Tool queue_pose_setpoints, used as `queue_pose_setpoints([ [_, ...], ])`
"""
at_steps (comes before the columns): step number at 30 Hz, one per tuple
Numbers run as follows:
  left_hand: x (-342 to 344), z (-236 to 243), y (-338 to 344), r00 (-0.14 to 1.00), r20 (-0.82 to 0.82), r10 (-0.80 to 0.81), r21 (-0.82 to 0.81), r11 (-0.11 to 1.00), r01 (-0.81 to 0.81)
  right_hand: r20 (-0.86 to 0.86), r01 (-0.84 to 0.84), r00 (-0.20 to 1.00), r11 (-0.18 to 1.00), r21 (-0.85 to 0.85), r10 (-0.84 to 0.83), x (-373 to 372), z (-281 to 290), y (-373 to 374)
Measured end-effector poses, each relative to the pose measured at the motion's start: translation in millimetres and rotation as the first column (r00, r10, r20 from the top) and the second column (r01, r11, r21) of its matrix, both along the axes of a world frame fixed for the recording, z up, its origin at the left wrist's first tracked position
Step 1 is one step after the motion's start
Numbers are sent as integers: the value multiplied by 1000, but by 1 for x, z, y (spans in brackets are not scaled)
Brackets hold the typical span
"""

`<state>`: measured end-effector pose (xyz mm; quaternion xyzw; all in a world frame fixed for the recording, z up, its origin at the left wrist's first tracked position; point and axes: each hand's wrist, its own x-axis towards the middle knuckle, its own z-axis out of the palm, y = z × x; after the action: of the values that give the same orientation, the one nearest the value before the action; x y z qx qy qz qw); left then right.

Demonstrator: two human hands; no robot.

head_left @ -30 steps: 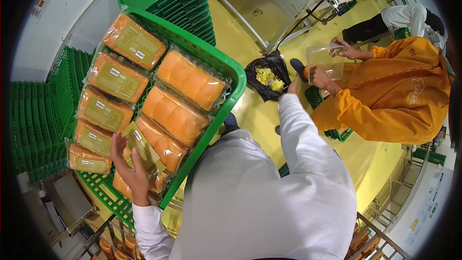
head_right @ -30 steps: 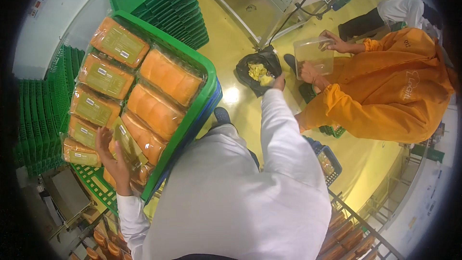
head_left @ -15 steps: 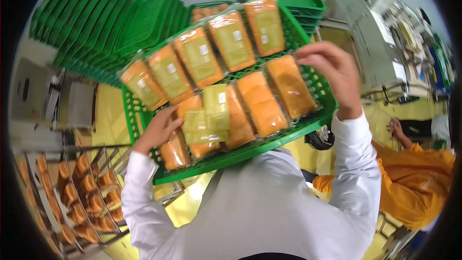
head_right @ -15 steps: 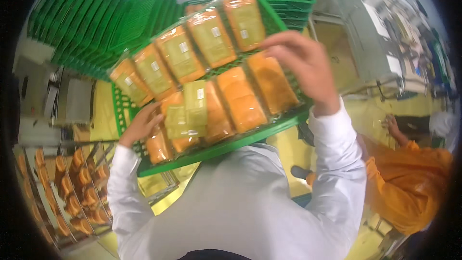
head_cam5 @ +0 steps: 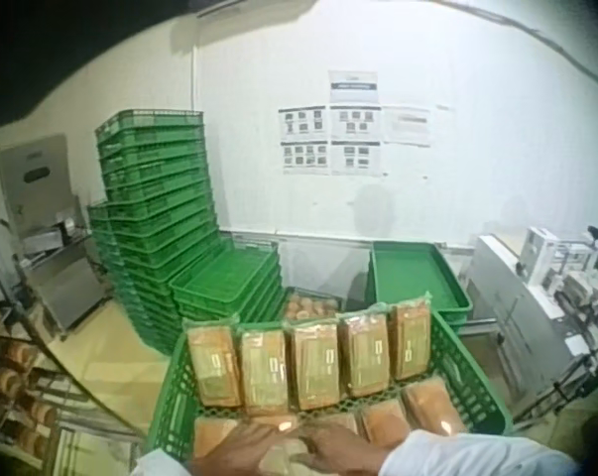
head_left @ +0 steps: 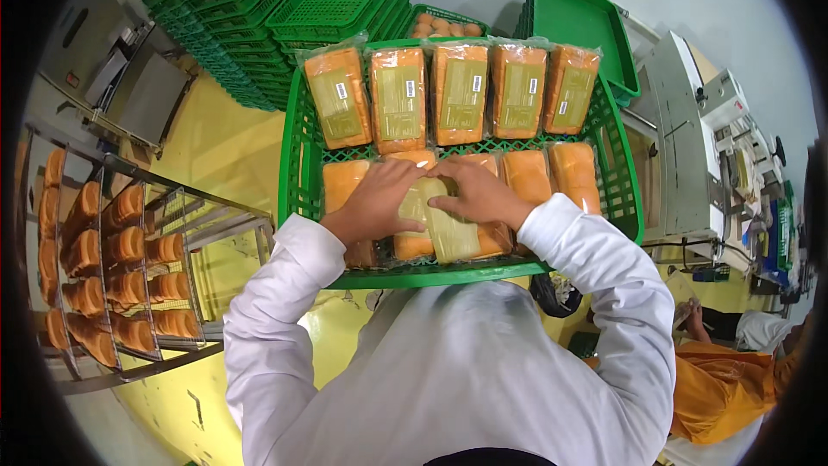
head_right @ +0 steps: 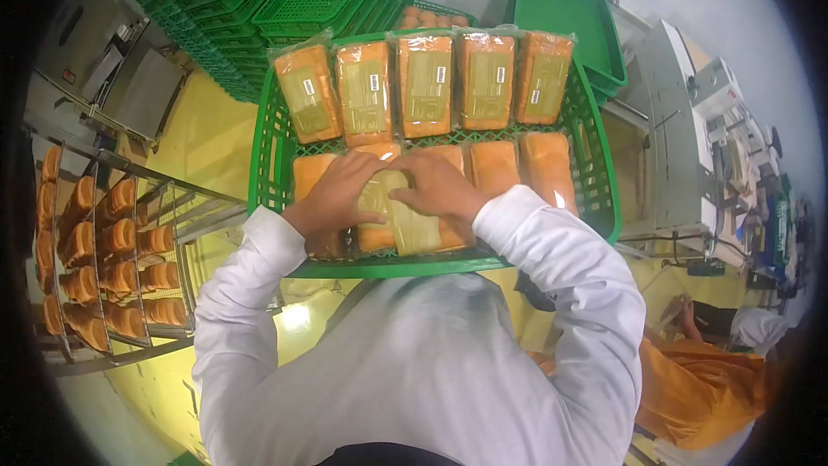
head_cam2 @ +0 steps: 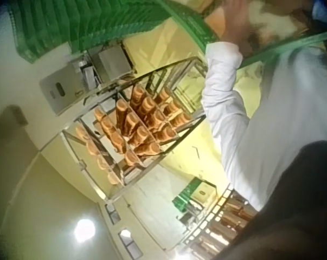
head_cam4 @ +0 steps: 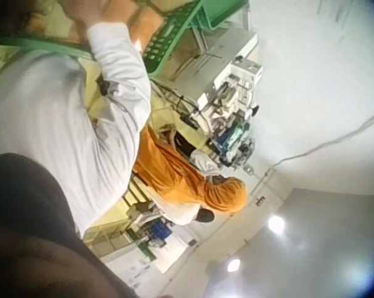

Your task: The person applies yellow labels to individually wrapped loaves of bread arranged in a green plastic basket. They pick up each loaf, place a label on the plastic wrap, and return the loaf to the basket, repeating this process for multiple items.

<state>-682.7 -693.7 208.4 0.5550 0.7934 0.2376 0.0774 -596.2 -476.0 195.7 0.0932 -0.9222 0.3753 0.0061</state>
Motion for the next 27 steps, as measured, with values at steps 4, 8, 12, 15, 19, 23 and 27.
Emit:
queue_pose_setpoints([
  [4,0,2,-3,998,60,-24,-18,1000,25,273,91,962,947,-309,-4,11,9,7],
  [8,12,9,1,981,182,-62,-13,998,65,570,479,811,706,-522,-129,20,5,-1],
  [12,19,1,3,889,443,-111,154,987,47,660,294,751,878,-378,33,23,39,-13],
  [15,0,19,-3,754,651,-84,189,981,-53,580,139,814,954,-266,43,12,40,-6],
  [19,-80,-19,-62,919,120,376,-191,917,-350,476,225,878,843,-488,42,-34,10,14],
  [23,-89,-35,-63,917,0,399,-421,832,-362,467,176,882,960,-218,-56,-64,-2,-1],
  [27,-87,9,-54,909,201,367,-451,858,-247,402,223,911,928,-299,-89,-59,-3,-10],
])
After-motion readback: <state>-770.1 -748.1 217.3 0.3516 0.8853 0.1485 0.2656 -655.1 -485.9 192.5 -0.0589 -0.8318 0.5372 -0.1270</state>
